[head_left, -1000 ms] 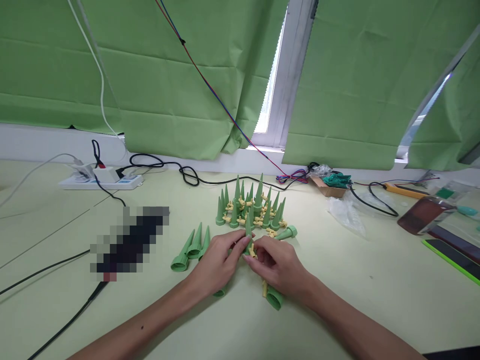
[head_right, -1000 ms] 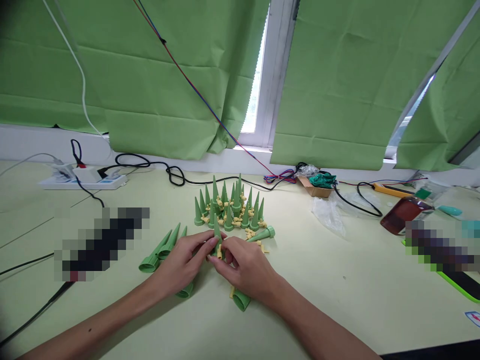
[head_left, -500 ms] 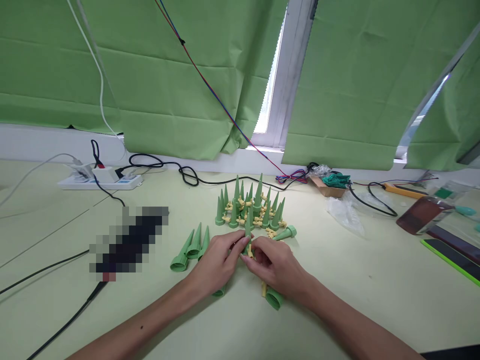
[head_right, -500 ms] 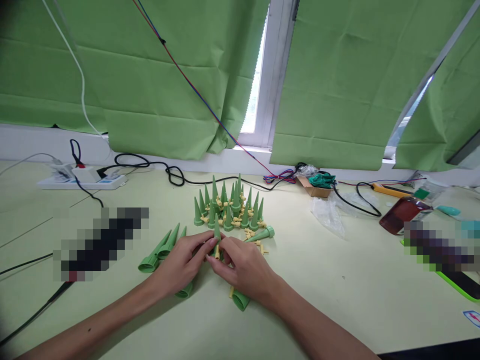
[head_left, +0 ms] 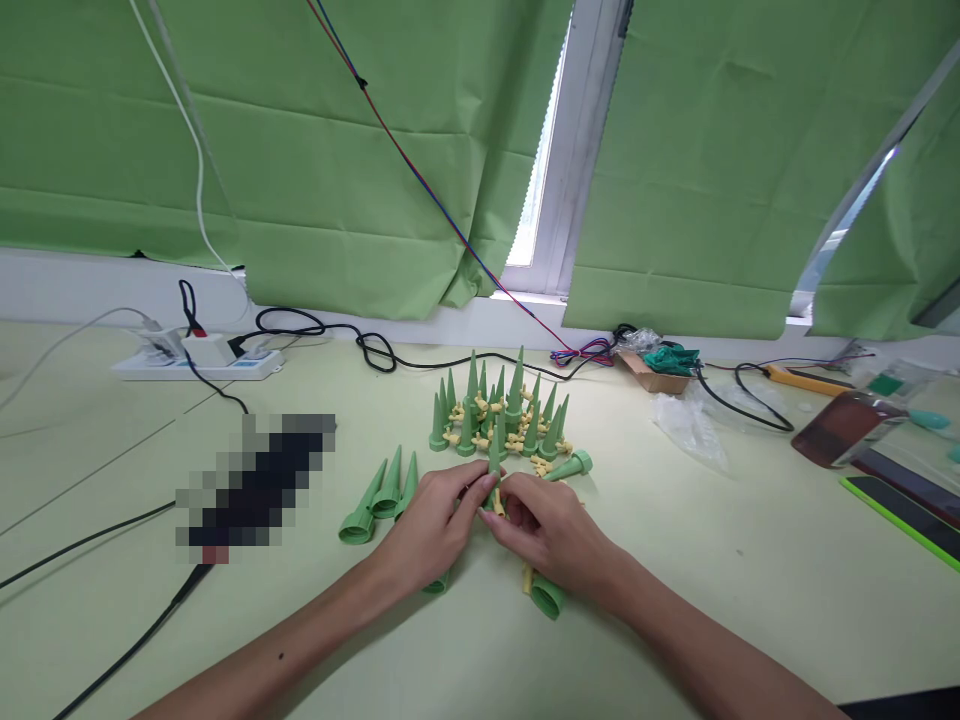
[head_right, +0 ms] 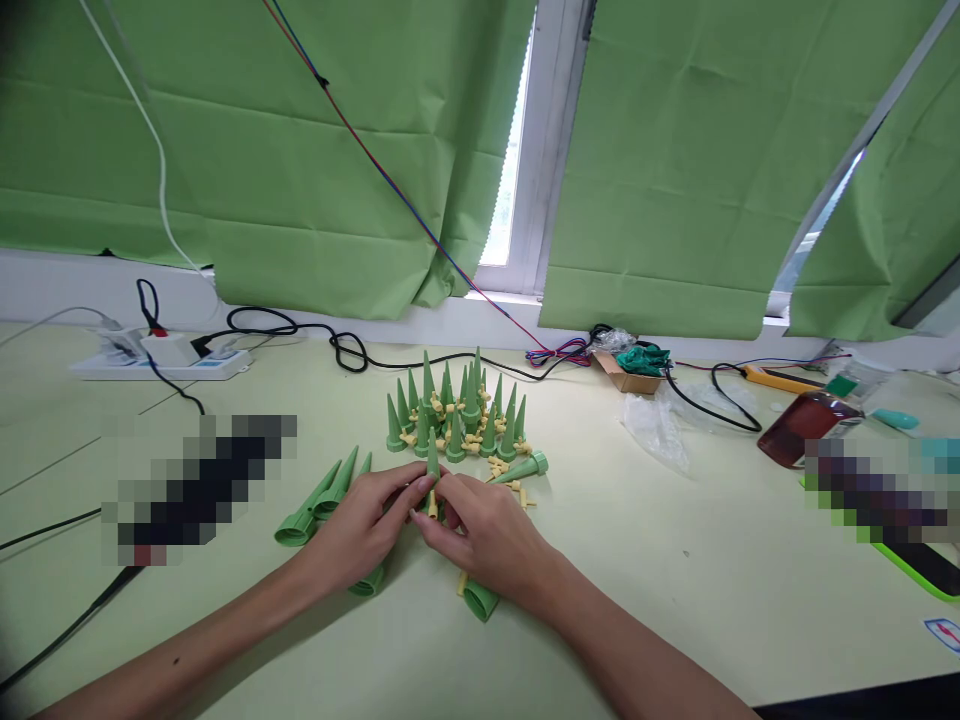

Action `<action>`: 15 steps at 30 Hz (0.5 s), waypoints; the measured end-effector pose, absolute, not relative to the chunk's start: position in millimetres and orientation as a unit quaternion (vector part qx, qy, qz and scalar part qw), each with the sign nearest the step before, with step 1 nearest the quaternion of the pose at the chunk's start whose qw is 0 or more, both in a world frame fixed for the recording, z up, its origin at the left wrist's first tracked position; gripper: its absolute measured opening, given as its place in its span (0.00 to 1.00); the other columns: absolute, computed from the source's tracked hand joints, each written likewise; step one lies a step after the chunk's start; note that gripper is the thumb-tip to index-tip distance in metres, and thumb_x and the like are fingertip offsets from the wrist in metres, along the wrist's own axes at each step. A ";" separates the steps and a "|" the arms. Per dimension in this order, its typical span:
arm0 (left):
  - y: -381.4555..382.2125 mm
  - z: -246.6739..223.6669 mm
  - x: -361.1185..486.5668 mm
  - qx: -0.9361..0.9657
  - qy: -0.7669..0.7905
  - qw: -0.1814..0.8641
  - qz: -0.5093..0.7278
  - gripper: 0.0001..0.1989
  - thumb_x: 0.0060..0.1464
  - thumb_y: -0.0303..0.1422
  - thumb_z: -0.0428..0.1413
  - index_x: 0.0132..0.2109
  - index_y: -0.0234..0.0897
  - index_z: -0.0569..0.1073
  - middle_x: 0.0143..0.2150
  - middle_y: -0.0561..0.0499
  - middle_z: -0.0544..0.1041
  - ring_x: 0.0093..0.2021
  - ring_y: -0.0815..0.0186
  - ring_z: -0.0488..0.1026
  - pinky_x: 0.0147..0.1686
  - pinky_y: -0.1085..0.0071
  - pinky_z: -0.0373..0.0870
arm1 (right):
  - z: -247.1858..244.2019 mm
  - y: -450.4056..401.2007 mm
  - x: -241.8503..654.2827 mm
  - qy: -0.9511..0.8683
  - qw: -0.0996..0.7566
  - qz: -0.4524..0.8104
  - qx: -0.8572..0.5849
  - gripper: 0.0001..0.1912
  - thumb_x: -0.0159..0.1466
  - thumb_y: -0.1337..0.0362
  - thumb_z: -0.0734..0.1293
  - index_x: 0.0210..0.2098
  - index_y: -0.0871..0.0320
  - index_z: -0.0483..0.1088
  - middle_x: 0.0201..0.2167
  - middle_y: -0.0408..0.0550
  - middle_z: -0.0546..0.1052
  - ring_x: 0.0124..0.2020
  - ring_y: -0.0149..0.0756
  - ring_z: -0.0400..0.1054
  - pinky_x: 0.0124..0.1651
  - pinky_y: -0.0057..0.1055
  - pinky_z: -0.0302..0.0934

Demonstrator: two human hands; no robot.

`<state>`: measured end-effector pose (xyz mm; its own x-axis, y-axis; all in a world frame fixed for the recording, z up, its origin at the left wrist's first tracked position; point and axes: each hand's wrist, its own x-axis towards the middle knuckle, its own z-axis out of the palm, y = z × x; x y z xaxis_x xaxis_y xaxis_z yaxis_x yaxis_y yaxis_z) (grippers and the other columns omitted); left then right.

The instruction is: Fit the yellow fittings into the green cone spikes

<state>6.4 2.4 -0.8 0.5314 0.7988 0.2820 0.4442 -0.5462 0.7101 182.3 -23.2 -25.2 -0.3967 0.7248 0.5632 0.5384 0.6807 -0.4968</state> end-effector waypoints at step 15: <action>2.2 0.6 6.2 0.824 0.386 0.259 0.323 0.15 0.67 0.37 0.42 0.33 0.38 0.65 0.27 0.55 0.66 0.27 0.68 0.61 0.28 0.73 0.58 | -24.1 -19.6 187.8 -0.825 0.388 0.128 -0.391 0.10 0.67 0.56 0.65 0.37 0.57 0.67 0.23 0.39 0.66 0.22 0.29 0.58 0.26 0.27 0.53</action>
